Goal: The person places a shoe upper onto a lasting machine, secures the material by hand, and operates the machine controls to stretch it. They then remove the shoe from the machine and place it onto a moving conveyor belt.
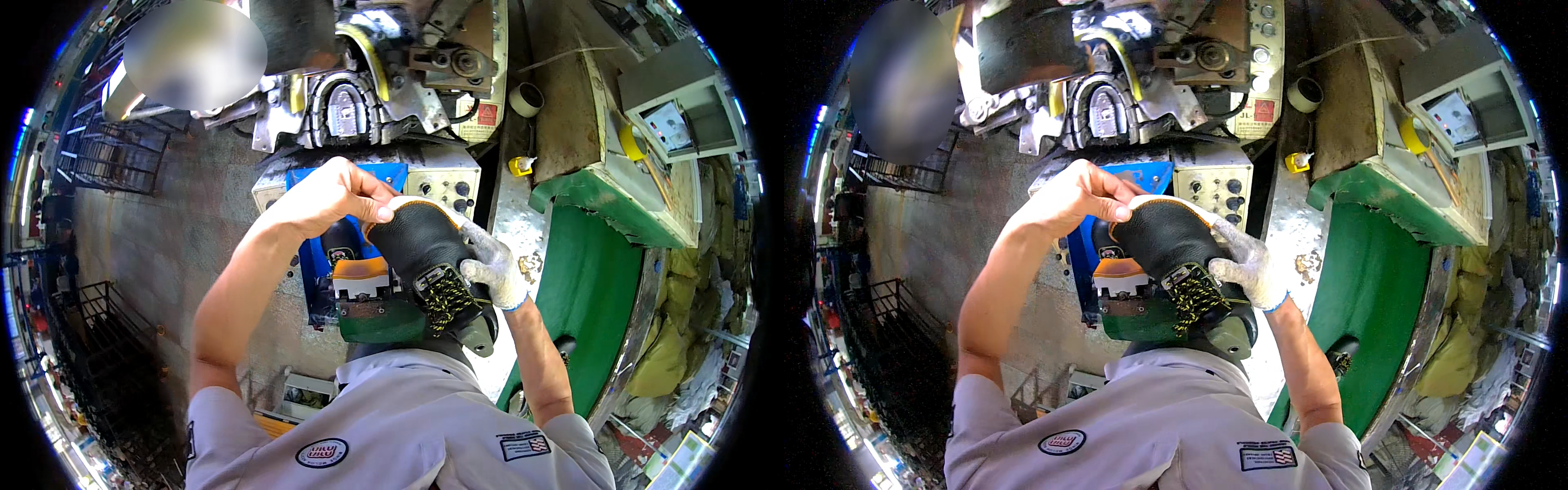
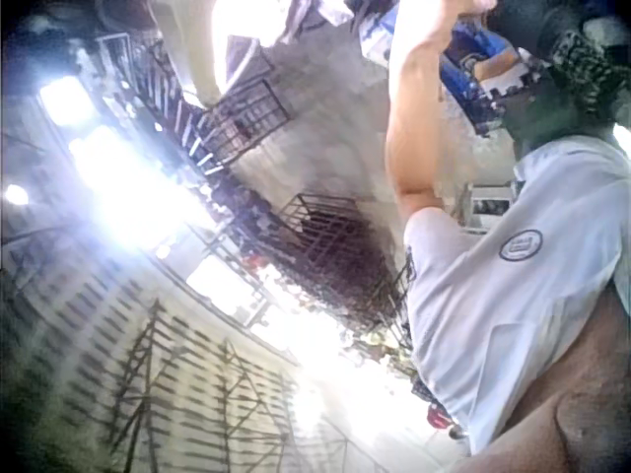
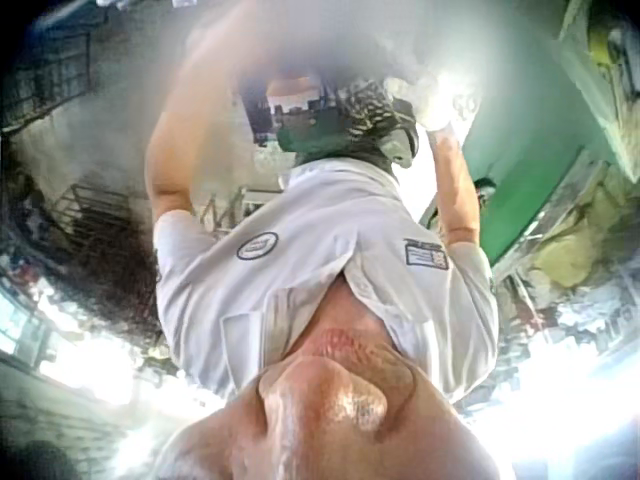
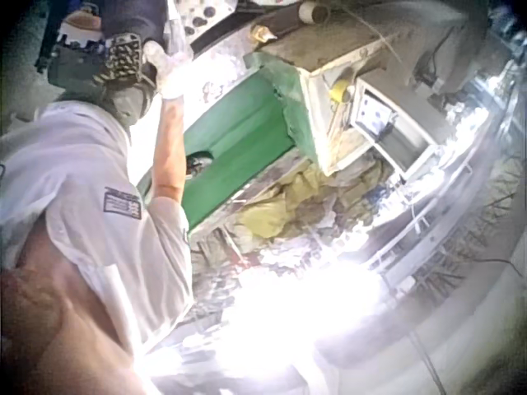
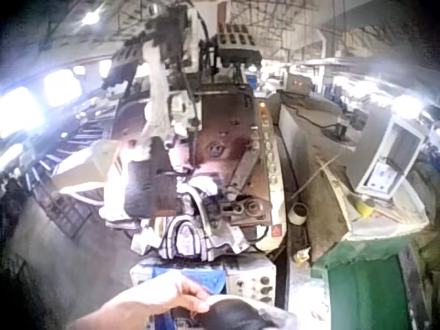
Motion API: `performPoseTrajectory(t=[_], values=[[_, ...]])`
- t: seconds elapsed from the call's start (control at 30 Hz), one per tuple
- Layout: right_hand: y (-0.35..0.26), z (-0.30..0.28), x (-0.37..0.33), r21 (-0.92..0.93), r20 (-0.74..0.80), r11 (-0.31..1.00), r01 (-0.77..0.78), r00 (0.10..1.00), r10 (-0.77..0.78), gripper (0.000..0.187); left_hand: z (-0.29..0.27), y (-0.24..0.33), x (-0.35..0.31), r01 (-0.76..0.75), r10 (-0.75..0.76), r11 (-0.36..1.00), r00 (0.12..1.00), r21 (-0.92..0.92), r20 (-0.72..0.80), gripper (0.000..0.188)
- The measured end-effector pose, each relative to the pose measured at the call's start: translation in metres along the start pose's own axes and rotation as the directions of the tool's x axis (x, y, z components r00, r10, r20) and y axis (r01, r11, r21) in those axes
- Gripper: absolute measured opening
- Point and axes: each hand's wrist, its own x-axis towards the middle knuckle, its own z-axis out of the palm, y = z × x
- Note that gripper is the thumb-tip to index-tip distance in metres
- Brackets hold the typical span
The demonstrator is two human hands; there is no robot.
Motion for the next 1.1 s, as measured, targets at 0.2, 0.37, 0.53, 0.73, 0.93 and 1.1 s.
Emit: performPoseTrajectory(t=[0.2, 0.37, 0.53, 0.73, 0.93, 1.1], values=[[0.001, 0.018, 0.018, 0.039, 0.03, 0.999, -0.034, 0.999, 0.033, 0.091, -0.027, 0.015, -0.006, 0.133, -0.144, 0.903, 0.99, 0.409, -0.003, 0.023], [-0.003, 0.026, 0.023, 0.108, 0.032, 0.99, -0.086, 0.996, 0.083, 0.091, -0.04, 0.016, -0.005, 0.128, -0.132, 0.914, 0.991, 0.386, -0.016, 0.024], [0.0, 0.024, 0.019, 0.114, 0.043, 0.99, -0.081, 0.996, 0.077, 0.086, -0.046, 0.002, -0.005, 0.168, -0.186, 0.968, 0.979, 0.186, 0.086, 0.019], [0.005, 0.02, 0.021, 0.101, 0.12, 0.99, -0.102, 0.989, 0.09, 0.087, -0.045, -0.015, -0.013, 0.336, -0.343, 0.939, 0.921, 0.069, 0.185, 0.014], [0.005, 0.016, 0.017, 0.101, 0.165, 0.978, -0.185, 0.972, 0.167, 0.09, -0.032, -0.022, -0.029, 0.314, -0.285, 0.947, 0.917, -0.063, 0.28, 0.011], [0.0, 0.019, 0.014, 0.106, 0.214, 0.962, -0.253, 0.95, 0.227, 0.096, -0.017, -0.03, -0.039, 0.268, -0.228, 0.951, 0.945, -0.155, 0.235, 0.011]])
